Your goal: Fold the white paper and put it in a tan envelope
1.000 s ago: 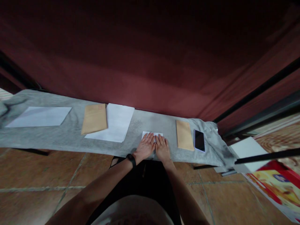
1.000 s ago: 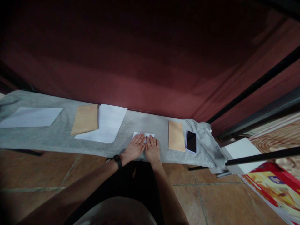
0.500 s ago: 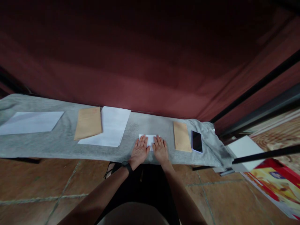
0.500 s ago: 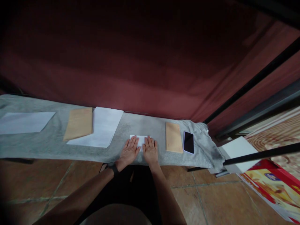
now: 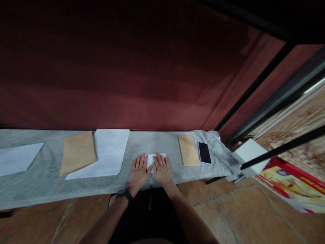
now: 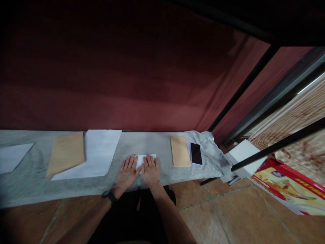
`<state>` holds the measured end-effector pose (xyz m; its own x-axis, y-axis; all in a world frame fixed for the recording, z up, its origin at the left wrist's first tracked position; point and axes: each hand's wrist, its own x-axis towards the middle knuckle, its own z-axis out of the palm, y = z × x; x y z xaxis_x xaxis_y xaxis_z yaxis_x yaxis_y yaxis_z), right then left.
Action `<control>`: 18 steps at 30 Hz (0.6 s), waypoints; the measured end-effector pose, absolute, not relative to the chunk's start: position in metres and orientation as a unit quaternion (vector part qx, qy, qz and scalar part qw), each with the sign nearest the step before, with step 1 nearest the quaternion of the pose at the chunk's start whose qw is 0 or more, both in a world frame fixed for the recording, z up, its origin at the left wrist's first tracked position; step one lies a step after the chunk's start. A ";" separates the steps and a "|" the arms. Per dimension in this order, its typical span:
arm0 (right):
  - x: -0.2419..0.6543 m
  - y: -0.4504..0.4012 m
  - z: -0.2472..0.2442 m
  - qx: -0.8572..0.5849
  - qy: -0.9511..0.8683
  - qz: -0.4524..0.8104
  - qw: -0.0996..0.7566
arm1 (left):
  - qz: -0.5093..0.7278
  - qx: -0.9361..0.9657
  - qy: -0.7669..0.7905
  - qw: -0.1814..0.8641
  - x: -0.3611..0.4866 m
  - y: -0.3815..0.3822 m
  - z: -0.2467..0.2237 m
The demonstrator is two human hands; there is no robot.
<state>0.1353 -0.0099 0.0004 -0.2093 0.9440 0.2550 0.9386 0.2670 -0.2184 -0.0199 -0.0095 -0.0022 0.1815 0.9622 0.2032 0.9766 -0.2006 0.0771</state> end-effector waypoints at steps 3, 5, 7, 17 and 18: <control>0.139 -0.013 -0.002 -0.614 -0.771 0.001 0.168 | -0.106 -0.774 -0.623 0.030 -0.022 -0.008 -0.003; 0.145 -0.015 -0.005 -0.627 -0.760 -0.004 0.170 | -0.105 -0.780 -0.616 0.030 -0.024 -0.007 -0.004; 0.151 -0.016 -0.007 -0.637 -0.751 -0.006 0.171 | -0.109 -0.780 -0.615 0.033 -0.026 -0.007 -0.004; 0.152 -0.016 -0.006 -0.656 -0.739 0.015 0.153 | -0.142 -0.850 -0.507 0.035 -0.037 -0.025 -0.003; 0.154 -0.015 -0.005 -0.661 -0.736 0.019 0.147 | -0.143 -0.850 -0.505 0.035 -0.038 -0.026 -0.002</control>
<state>0.1541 -0.0153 -0.0047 -0.0832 0.9782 0.1902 0.9668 0.1255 -0.2226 -0.0377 -0.0257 -0.0022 0.4490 0.8490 0.2785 0.8693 -0.4872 0.0839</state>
